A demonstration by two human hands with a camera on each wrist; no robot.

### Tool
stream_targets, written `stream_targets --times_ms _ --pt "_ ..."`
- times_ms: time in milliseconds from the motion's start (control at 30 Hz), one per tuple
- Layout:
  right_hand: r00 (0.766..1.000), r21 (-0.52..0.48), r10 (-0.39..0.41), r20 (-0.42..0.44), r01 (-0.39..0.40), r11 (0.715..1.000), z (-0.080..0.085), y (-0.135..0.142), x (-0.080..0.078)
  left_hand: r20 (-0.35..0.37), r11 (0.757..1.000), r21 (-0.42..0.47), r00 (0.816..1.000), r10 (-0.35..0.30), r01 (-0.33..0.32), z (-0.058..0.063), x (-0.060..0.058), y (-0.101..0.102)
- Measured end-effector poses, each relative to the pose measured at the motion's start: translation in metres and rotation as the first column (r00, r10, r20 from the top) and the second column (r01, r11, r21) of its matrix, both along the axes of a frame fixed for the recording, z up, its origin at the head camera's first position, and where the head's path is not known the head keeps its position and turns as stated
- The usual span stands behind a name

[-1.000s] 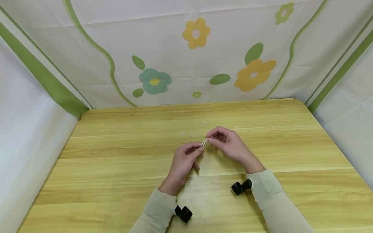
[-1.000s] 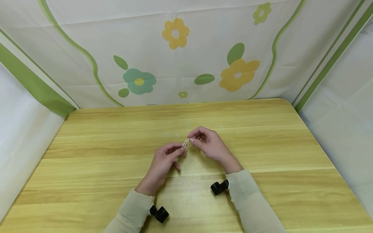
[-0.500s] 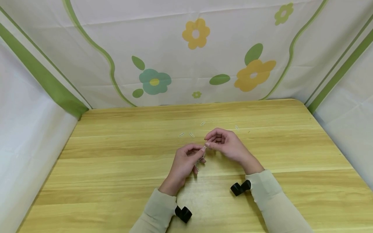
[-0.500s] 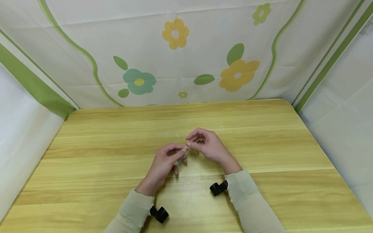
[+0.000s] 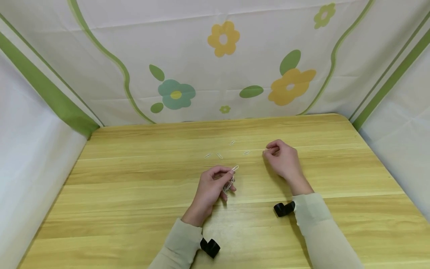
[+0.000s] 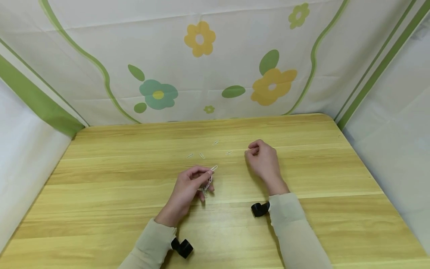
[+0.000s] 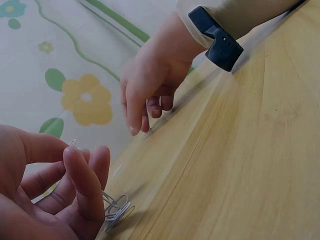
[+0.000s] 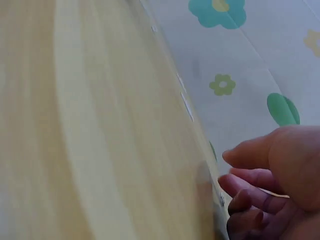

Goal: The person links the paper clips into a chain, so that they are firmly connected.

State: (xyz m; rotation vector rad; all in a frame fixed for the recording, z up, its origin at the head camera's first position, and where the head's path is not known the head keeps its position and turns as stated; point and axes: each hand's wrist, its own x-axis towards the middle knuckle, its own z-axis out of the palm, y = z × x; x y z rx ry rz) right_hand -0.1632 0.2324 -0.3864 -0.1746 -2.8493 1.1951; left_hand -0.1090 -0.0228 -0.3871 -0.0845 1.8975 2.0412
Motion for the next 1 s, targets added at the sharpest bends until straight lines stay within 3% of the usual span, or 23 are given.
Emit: stream_targets --times_ms 233,367,733,1000 --pt "0.996 0.066 -0.080 0.035 0.077 0.995 -0.003 0.013 -0.010 -0.002 1.000 0.012 1.000 -0.001 0.001 -0.001 0.001 -0.001" --pt "0.993 0.108 -0.090 0.072 0.082 0.991 -0.004 0.015 -0.013 -0.001 1.000 0.011 1.000 0.008 -0.008 -0.001 0.000 0.000" --pt "0.990 0.135 -0.023 0.138 0.004 0.991 0.001 0.011 -0.012 0.001 1.000 -0.001 1.000 0.018 -0.018 -0.002 -0.001 0.000" --pt "0.979 0.225 0.025 0.202 -0.071 0.972 0.013 0.009 -0.009 -0.003 1.000 0.001 1.000 0.012 -0.012 -0.001 -0.002 0.000"
